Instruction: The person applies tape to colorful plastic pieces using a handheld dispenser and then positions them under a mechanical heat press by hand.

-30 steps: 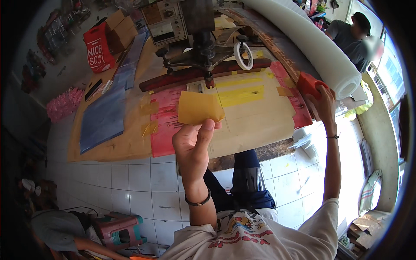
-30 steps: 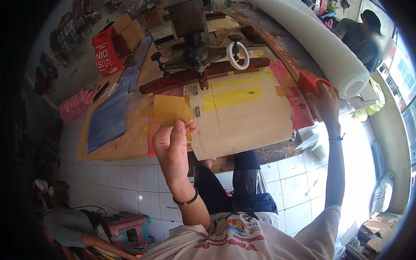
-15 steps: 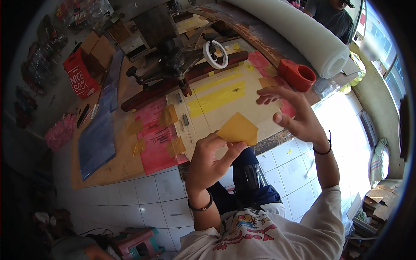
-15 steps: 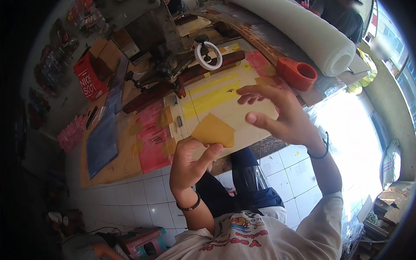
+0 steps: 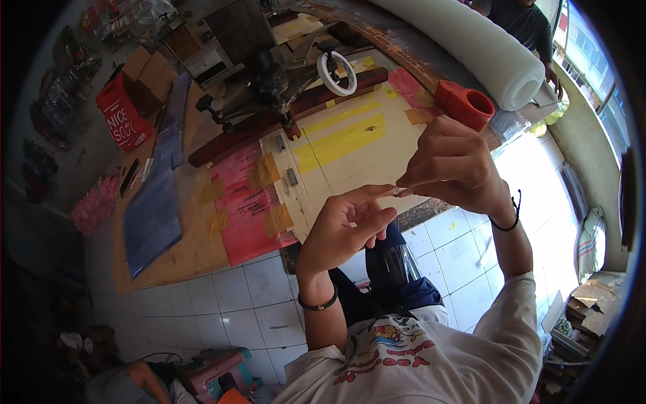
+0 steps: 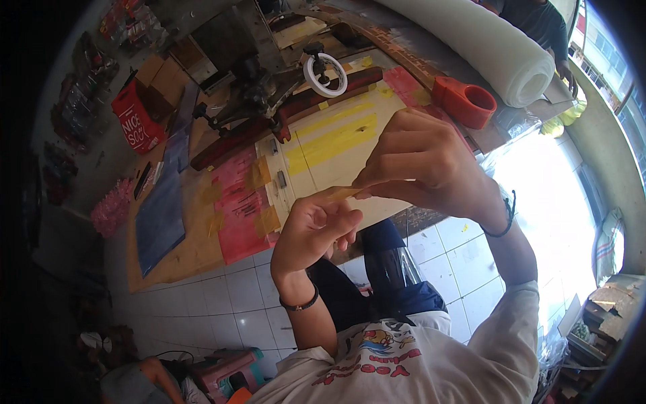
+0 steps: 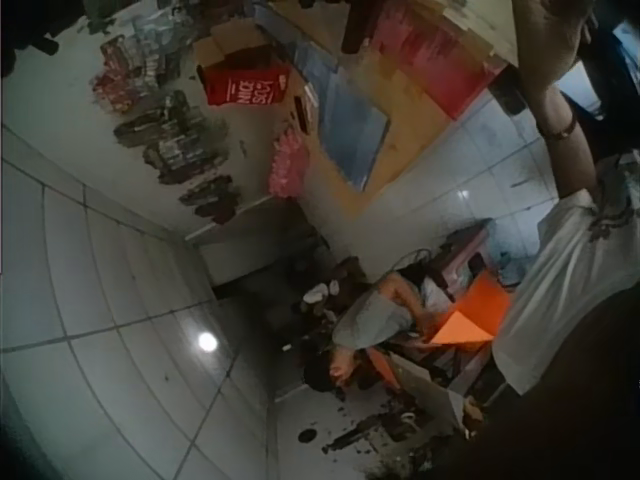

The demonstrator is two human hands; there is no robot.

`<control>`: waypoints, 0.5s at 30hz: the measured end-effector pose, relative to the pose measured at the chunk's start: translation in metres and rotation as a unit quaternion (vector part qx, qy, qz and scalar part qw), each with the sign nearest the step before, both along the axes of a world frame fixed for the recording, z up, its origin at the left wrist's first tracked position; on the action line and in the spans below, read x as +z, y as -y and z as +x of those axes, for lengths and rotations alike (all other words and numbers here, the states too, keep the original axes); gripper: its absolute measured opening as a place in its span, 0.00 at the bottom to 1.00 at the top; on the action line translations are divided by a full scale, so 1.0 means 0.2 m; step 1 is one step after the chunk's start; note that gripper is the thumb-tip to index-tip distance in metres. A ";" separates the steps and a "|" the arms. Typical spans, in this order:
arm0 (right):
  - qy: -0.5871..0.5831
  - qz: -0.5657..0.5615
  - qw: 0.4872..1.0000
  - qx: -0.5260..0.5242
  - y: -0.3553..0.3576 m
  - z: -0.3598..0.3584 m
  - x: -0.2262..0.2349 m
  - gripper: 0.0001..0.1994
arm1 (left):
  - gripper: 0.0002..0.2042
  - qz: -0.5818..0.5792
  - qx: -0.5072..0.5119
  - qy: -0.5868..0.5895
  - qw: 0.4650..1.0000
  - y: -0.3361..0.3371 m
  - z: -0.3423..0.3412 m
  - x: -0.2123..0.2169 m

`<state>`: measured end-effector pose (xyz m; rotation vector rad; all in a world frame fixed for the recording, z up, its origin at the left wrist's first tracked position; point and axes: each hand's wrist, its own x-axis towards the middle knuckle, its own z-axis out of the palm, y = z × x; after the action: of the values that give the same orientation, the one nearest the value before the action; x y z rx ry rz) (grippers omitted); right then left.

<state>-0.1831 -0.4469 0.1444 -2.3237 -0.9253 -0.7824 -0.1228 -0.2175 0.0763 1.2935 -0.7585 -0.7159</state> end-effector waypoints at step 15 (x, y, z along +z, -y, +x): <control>0.044 -0.041 0.996 -0.072 0.03 -0.01 0.06 0.08 | 0.21 0.025 -0.033 -0.111 0.993 0.07 0.10 0.11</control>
<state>-0.1859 -0.4525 0.1555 -2.4664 -0.8487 -0.9294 -0.1023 -0.2321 0.0982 1.2134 -0.6076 -0.9214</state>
